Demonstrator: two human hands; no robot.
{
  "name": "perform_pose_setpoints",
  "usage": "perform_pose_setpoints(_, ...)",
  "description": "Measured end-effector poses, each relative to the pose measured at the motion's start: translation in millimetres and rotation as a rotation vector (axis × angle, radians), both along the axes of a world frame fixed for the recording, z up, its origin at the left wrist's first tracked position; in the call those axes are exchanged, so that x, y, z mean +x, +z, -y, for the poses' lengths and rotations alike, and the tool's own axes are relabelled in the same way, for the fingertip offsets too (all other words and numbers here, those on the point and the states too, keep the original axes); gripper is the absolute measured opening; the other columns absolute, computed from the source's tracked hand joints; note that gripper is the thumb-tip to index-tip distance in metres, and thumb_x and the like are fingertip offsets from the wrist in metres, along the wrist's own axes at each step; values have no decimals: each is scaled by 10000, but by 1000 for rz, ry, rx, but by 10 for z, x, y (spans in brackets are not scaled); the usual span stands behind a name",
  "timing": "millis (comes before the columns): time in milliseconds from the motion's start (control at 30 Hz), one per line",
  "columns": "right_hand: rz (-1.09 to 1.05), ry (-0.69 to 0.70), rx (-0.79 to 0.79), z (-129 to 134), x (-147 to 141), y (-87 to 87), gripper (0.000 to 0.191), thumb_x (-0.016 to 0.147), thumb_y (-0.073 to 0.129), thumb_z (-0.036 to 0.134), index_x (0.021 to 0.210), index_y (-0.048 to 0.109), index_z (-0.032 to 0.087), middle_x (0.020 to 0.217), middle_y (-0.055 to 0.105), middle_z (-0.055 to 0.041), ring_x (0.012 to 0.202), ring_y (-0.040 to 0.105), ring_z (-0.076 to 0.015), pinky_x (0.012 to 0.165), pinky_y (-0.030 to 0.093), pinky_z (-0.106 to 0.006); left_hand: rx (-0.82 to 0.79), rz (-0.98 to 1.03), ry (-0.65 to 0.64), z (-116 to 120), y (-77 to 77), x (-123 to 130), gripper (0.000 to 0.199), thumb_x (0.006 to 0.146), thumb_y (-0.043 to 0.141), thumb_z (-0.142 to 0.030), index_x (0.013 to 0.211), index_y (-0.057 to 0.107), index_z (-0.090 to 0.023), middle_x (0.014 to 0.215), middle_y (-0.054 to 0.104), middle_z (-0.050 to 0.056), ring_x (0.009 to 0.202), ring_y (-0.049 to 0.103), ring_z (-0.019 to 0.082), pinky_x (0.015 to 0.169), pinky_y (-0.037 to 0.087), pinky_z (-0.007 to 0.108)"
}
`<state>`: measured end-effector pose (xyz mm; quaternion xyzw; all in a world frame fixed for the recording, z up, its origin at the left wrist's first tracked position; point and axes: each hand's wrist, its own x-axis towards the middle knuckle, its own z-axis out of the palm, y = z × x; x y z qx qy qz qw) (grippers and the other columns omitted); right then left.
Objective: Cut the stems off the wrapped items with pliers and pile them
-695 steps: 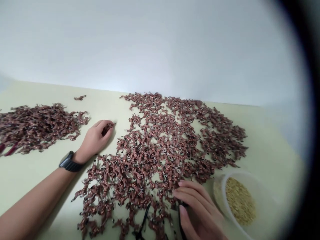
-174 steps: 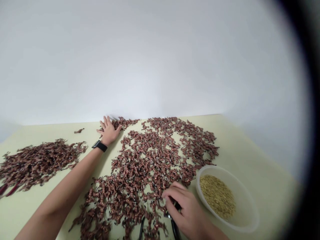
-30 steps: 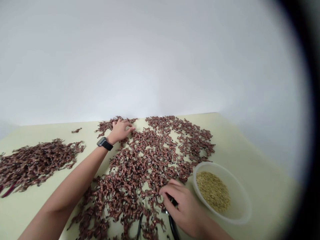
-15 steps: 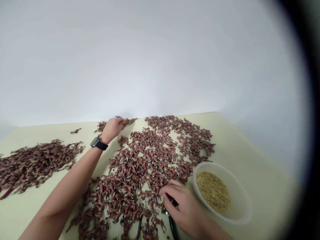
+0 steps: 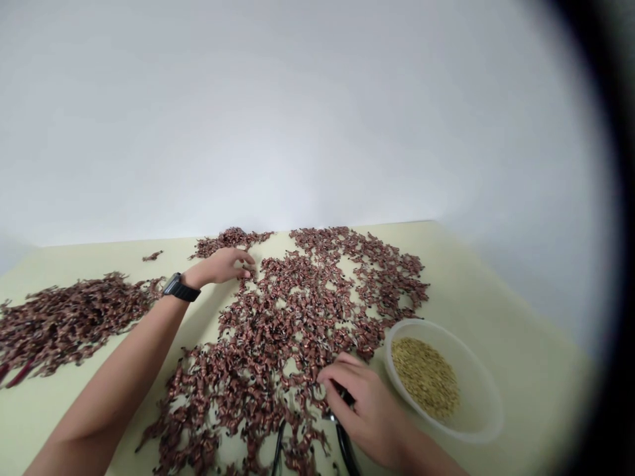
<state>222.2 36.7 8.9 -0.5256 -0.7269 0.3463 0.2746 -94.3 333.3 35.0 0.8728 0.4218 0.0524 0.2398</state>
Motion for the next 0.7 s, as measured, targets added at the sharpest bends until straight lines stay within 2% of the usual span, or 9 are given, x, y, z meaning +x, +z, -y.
perform_pose_setpoints(100, 4, 2, 3, -1, 1, 2, 223, 1023, 482, 223, 953, 693, 221, 862, 656, -49, 906, 596, -215, 805, 470, -340, -76, -21, 5, 1, -44, -70, 285, 782, 721, -382, 1042, 767, -275, 1051, 758, 64, 928, 676, 264, 833, 492, 370)
perform_pose_setpoints(233, 0, -1, 7, 0, -2, -6, 227, 1025, 484, 233, 947, 697, 215, 859, 656, -52, 892, 599, -211, 784, 476, -335, -129, -43, 14, -2, -58, -121, 217, 802, 674, -375, 975, 738, -260, 961, 751, 67, 827, 671, 248, 724, 475, 342)
perform_pose_setpoints(400, 9, 3, 9, -9, -6, 2, 233, 1024, 476, 222, 955, 698, 213, 867, 656, -54, 897, 596, -212, 791, 476, -343, -171, -47, -31, 89, 23, -96, 284, 816, 688, -432, 1048, 729, -274, 1014, 752, 59, 887, 679, 249, 746, 477, 334)
perform_pose_setpoints(533, 17, 2, 8, -7, -3, 5, 224, 1018, 480, 211, 955, 696, 212, 861, 653, -52, 889, 594, -211, 785, 478, -343, -201, -26, -53, 172, 75, -32, 404, 717, 791, -474, 1064, 741, -272, 1036, 751, 65, 928, 673, 262, 775, 482, 332)
perform_pose_setpoints(700, 14, 5, 19, -5, -4, 13, 221, 1019, 481, 210, 939, 687, 214, 854, 644, -51, 878, 594, -208, 771, 474, -334, -115, -93, -56, 233, 65, 42, 338, 702, 802, -478, 971, 772, -277, 998, 745, 65, 915, 647, 272, 788, 451, 350)
